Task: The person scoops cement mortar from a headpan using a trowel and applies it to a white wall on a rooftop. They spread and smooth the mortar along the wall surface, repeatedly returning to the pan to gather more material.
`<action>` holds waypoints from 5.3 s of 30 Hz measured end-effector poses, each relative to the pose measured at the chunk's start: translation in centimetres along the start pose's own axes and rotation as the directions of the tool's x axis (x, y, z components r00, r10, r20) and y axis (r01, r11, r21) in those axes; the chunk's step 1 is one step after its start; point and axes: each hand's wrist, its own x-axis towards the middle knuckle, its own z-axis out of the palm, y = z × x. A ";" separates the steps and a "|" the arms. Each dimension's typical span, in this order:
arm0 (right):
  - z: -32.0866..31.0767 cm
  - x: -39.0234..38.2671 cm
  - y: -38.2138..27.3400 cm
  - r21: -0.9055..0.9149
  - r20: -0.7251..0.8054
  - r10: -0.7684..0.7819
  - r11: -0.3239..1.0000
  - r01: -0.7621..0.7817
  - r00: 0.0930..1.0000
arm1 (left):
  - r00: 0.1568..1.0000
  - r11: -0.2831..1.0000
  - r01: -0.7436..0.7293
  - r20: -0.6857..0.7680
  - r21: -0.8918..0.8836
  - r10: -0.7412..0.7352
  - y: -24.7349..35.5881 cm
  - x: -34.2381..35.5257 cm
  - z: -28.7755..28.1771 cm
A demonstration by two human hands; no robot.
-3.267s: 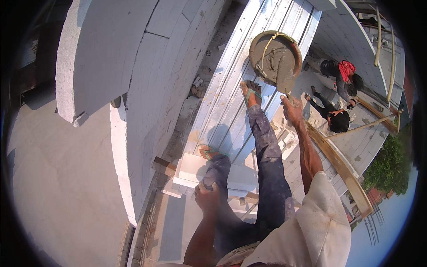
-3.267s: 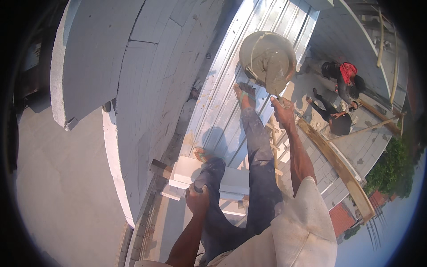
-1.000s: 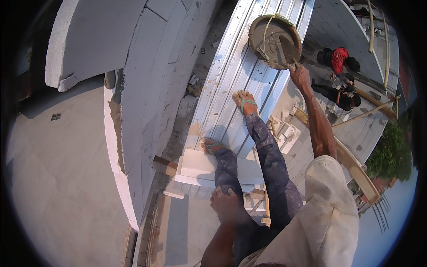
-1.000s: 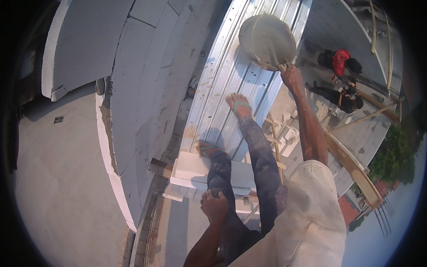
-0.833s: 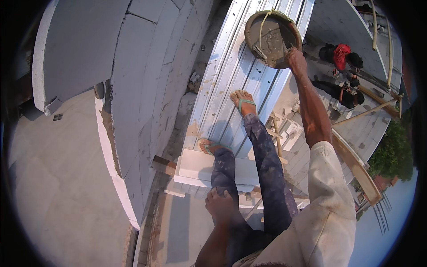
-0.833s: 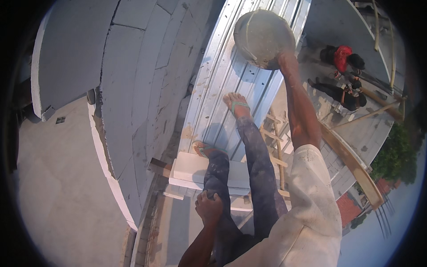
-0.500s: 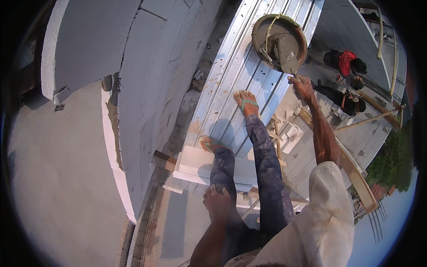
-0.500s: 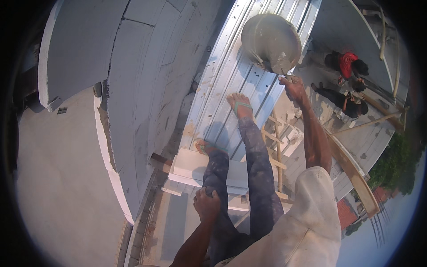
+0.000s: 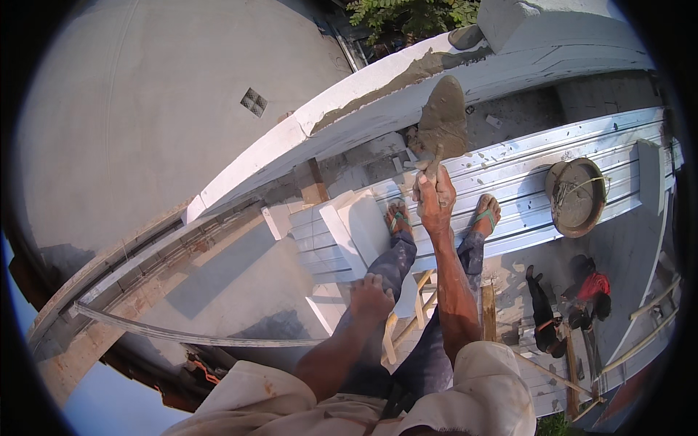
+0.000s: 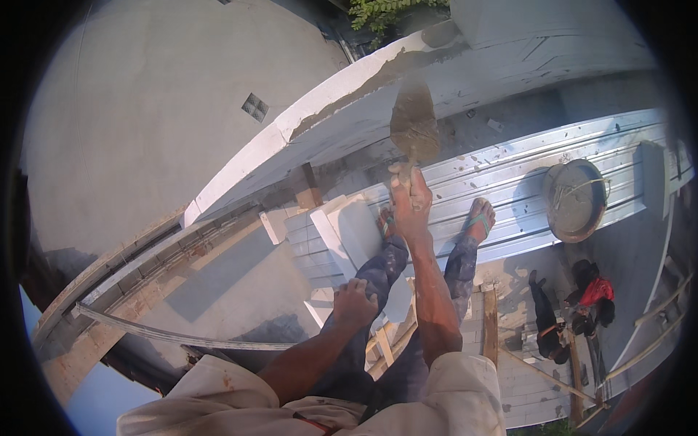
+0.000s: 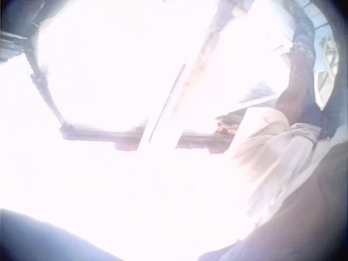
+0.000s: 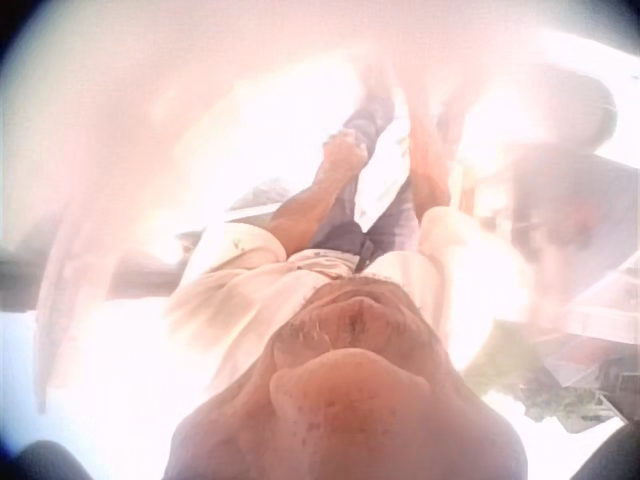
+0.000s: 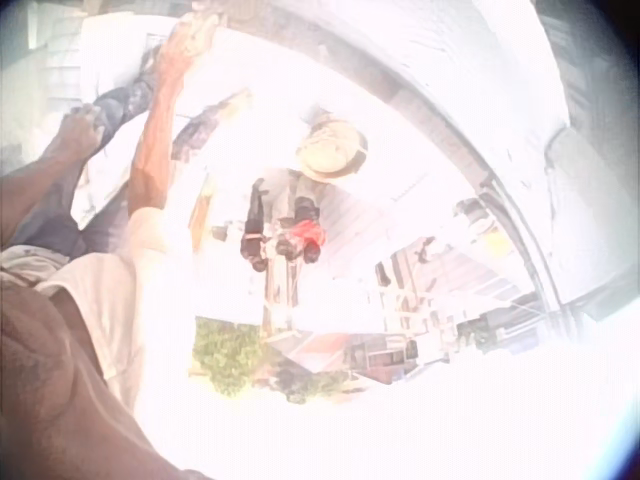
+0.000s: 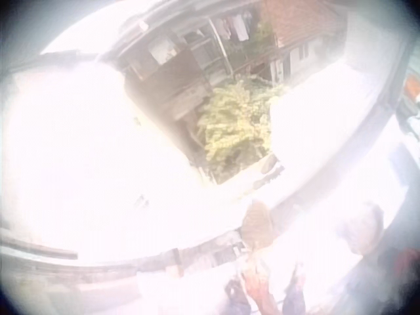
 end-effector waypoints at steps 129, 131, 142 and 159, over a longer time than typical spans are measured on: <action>-4.6 -5.6 -10.2 -0.862 -0.199 -0.011 0.478 -0.170 0.980 | 0.998 0.938 0.029 0.054 -0.345 -0.011 -5.5 2.1 -1.1; -7.4 -8.8 -9.0 -0.506 -0.519 0.235 0.691 -0.517 0.822 | 0.999 0.956 -0.019 0.032 -0.294 0.029 -4.6 2.1 -1.5; -43.8 -9.3 -1.5 -0.591 -0.794 -0.011 0.253 -0.766 0.608 | 0.986 0.985 -0.169 0.008 -0.029 0.169 2.2 2.1 -2.9; -48.4 -7.0 -2.3 -0.208 -0.674 0.300 0.800 -0.563 0.676 | 0.989 0.978 -0.146 0.049 0.149 0.140 7.6 1.6 -2.3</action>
